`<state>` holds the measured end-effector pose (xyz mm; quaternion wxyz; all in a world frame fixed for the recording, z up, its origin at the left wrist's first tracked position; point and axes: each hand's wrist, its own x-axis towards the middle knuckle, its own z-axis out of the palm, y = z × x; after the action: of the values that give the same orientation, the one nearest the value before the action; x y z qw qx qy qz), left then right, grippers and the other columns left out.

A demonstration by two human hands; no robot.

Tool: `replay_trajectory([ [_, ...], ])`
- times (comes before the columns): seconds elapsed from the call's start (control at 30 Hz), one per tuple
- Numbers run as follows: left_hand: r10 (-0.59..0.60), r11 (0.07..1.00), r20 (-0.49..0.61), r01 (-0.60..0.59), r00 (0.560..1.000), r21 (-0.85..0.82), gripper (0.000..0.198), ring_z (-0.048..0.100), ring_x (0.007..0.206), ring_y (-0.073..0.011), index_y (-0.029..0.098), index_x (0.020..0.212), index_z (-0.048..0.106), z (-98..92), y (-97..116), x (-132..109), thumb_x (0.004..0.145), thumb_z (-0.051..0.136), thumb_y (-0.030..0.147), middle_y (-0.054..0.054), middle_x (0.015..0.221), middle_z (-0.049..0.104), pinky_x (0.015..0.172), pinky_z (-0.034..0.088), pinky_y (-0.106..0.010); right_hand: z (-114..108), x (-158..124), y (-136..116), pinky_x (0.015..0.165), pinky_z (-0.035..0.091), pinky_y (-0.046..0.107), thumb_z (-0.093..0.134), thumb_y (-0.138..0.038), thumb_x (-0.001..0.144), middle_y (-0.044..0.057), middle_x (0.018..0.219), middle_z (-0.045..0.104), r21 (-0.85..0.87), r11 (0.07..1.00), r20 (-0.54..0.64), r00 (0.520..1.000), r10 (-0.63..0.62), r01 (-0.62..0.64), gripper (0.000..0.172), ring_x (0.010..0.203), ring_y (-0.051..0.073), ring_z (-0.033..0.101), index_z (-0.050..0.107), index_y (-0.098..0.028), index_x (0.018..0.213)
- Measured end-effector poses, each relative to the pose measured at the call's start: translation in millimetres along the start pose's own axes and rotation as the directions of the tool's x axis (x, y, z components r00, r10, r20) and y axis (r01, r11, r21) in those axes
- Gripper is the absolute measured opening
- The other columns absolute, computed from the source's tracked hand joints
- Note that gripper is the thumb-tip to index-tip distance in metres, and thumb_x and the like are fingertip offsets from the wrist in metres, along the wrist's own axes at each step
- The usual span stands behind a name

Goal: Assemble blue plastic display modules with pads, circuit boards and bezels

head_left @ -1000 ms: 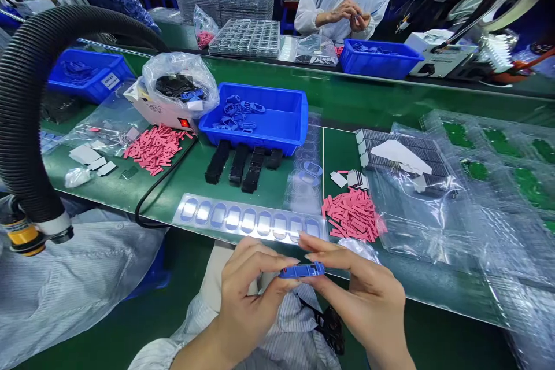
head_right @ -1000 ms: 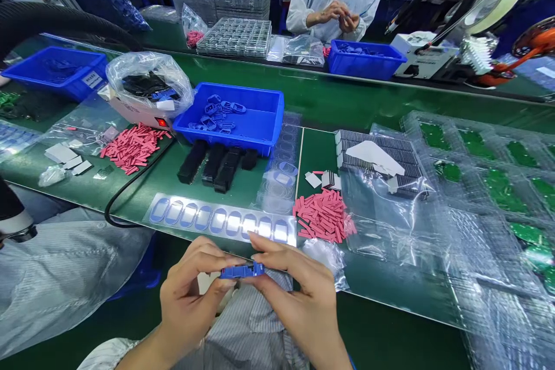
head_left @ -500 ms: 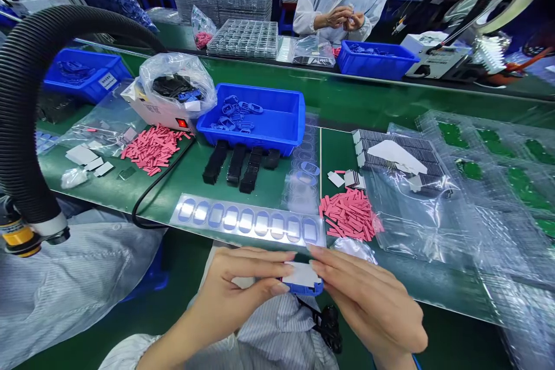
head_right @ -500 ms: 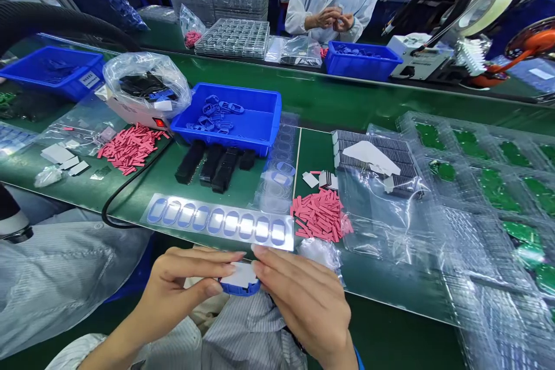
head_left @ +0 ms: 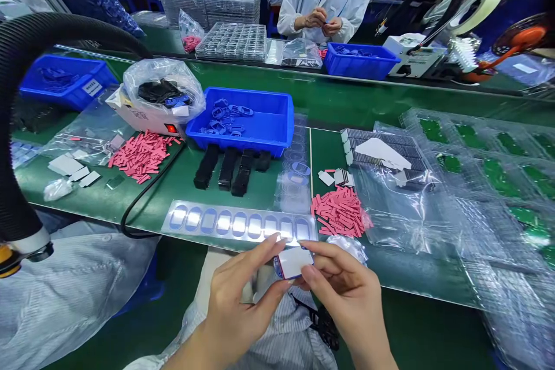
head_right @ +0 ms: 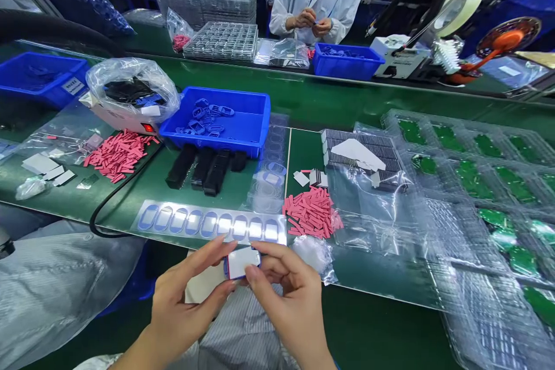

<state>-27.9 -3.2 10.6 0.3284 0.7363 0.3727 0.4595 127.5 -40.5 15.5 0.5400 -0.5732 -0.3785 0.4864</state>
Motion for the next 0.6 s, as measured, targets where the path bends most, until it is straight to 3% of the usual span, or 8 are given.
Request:
replay_trajectory([
  [0.07,-0.137,0.989,0.003,0.137,0.991,-0.048,0.069,0.068,0.099,-0.0185,0.032,0.137,0.039,4.7,-1.3,-5.4,0.077,0.069,0.015,-0.004,0.119,0.069,0.085,0.055,-0.026,1.2,2.5,1.4,0.056,0.055,0.022,0.071,-0.035,0.075,-0.002,0.06,0.065,0.011,1.0,-0.053,0.998,0.022,-0.021,0.026,0.056,0.014,0.066,0.069,-0.021,0.097],
  [0.13,-0.298,0.943,0.054,0.302,0.953,-0.138,0.073,0.068,0.1,-0.02,0.035,0.139,0.033,7.9,-4.7,-10.0,0.077,0.07,0.022,-0.005,0.125,0.065,0.084,0.054,-0.029,0.0,5.6,2.9,0.056,0.054,0.023,0.07,-0.037,0.075,-0.001,0.062,0.065,0.001,1.0,-0.078,0.997,0.022,-0.022,0.028,0.056,0.013,0.064,0.07,-0.021,0.098],
  [0.2,-0.457,0.828,0.181,0.491,0.871,-0.272,0.072,0.068,0.098,-0.0218,0.031,0.141,0.031,10.0,-9.3,-11.6,0.079,0.068,0.033,-0.007,0.119,0.069,0.083,0.054,-0.031,-5.3,9.2,2.6,0.054,0.053,0.022,0.067,-0.037,0.077,-0.001,0.064,0.065,-0.063,0.998,-0.048,0.999,-0.025,0.022,0.027,0.055,0.012,0.062,0.071,-0.022,0.099],
  [0.27,-0.556,0.616,0.382,0.675,0.738,-0.406,0.066,0.069,0.091,-0.0225,0.024,0.14,0.034,12.5,-13.1,-8.9,0.083,0.059,0.046,-0.009,0.101,0.075,0.079,0.054,-0.033,-13.7,12.8,-1.2,0.054,0.052,0.021,0.063,-0.035,0.081,0.002,0.073,0.069,-0.151,0.985,0.018,0.996,-0.083,0.085,0.024,0.061,0.013,0.062,0.072,-0.024,0.1],
  [0.37,-0.52,0.223,0.649,0.821,0.556,-0.526,0.065,0.07,0.078,-0.0205,0.021,0.134,0.046,20.5,-13.1,0.3,0.081,0.053,0.058,-0.007,0.081,0.075,0.069,0.054,-0.03,-27.0,16.0,-12.8,0.056,0.05,0.021,0.055,-0.031,0.086,0.004,0.084,0.07,-0.225,0.96,0.159,0.978,-0.134,0.168,0.023,0.069,0.013,0.063,0.071,-0.027,0.103],
  [0.43,-0.461,0.028,0.732,0.833,0.501,-0.553,0.058,0.07,0.075,-0.0179,0.024,0.126,0.056,29.3,-10.2,4.8,0.079,0.057,0.058,-0.006,0.087,0.074,0.063,0.053,-0.025,-33.4,15.7,-21.2,0.059,0.05,0.021,0.053,-0.026,0.087,0.003,0.083,0.069,-0.245,0.947,0.254,0.956,-0.146,0.21,0.024,0.072,0.013,0.062,0.071,-0.028,0.103],
  [0.5,-0.413,-0.077,0.778,0.833,0.473,-0.548,0.052,0.069,0.07,-0.0156,0.026,0.119,0.062,39.1,-8.1,5.1,0.076,0.063,0.055,-0.005,0.088,0.073,0.057,0.051,-0.022,-37.4,13.8,-26.9,0.06,0.05,0.021,0.053,-0.022,0.086,0.003,0.087,0.069,-0.228,0.952,0.312,0.942,-0.127,0.204,0.025,0.069,0.011,0.061,0.071,-0.028,0.103],
  [0.6,-0.362,-0.064,0.8,0.843,0.479,-0.534,0.055,0.067,0.062,-0.0164,0.026,0.116,0.066,51.1,-11.1,0.1,0.07,0.068,0.055,-0.003,0.077,0.073,0.054,0.051,-0.024,-40.8,10.4,-28.5,0.052,0.05,0.019,0.054,-0.023,0.084,0.005,0.094,0.068,-0.176,0.977,0.318,0.946,-0.057,0.119,0.024,0.056,0.008,0.059,0.072,-0.024,0.1],
])
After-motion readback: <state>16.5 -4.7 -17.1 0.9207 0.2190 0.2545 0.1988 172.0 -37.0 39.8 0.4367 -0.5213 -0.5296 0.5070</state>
